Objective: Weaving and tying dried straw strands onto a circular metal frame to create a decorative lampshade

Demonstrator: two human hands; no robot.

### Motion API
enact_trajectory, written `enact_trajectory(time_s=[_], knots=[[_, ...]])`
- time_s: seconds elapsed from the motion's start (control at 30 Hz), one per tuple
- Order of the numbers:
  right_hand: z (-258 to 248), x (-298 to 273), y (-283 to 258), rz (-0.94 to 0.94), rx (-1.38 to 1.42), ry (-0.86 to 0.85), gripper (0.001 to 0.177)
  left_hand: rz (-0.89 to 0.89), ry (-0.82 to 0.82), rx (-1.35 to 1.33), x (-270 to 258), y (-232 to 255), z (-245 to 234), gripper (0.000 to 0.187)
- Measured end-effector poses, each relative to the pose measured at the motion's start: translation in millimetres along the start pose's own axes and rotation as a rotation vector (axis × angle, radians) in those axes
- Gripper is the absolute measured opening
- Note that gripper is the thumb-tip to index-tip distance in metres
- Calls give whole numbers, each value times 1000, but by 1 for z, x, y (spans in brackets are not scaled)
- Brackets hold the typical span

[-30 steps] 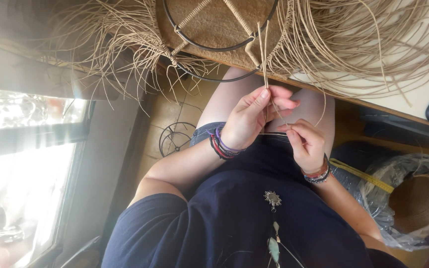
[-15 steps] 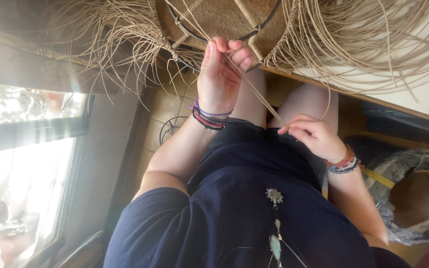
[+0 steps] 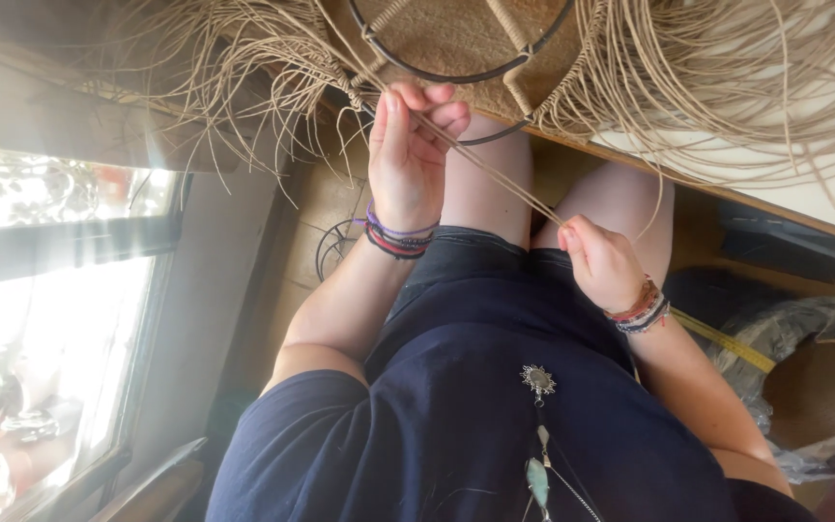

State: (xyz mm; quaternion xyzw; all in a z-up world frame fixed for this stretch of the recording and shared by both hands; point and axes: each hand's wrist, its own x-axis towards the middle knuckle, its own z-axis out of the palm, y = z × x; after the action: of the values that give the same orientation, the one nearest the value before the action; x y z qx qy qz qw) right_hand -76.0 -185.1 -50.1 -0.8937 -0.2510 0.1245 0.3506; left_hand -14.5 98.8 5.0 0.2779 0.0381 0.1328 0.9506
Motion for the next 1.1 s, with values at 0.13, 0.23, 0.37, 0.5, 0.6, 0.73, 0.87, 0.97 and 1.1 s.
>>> enact_trajectory(time_s=[0.13, 0.23, 0.37, 0.5, 0.6, 0.73, 0.87, 0.97, 1.1], knots=[[0, 13, 4, -37, 133, 118, 24, -65, -428, -202, -14, 10, -47, 43], [-13, 35, -2, -145, 340, 103, 22, -252, -655, -397, -23, 8, -108, 67], [-16, 70, -15, -118, 537, 45, 26, -558, -114, 123, -21, -33, -165, 39], [-2, 137, -39, -148, 541, 66, 27, -364, -301, 125, 0, -48, -143, 64], [20, 163, -28, -257, 29, 227, 14, -284, -397, -42, 19, -64, -156, 66], [33, 147, -35, -155, 39, 326, 34, -250, -407, -12, 15, -64, -171, 25], [47, 95, -40, 238, 936, 240, 37, -59, -420, 419, -32, -44, -159, 32], [59, 81, -22, 316, 1164, 207, 27, 536, -715, 908, -50, -34, -127, 20], [35, 87, -18, 93, 1020, -88, 41, 891, -884, 1251, -54, -9, -49, 25]])
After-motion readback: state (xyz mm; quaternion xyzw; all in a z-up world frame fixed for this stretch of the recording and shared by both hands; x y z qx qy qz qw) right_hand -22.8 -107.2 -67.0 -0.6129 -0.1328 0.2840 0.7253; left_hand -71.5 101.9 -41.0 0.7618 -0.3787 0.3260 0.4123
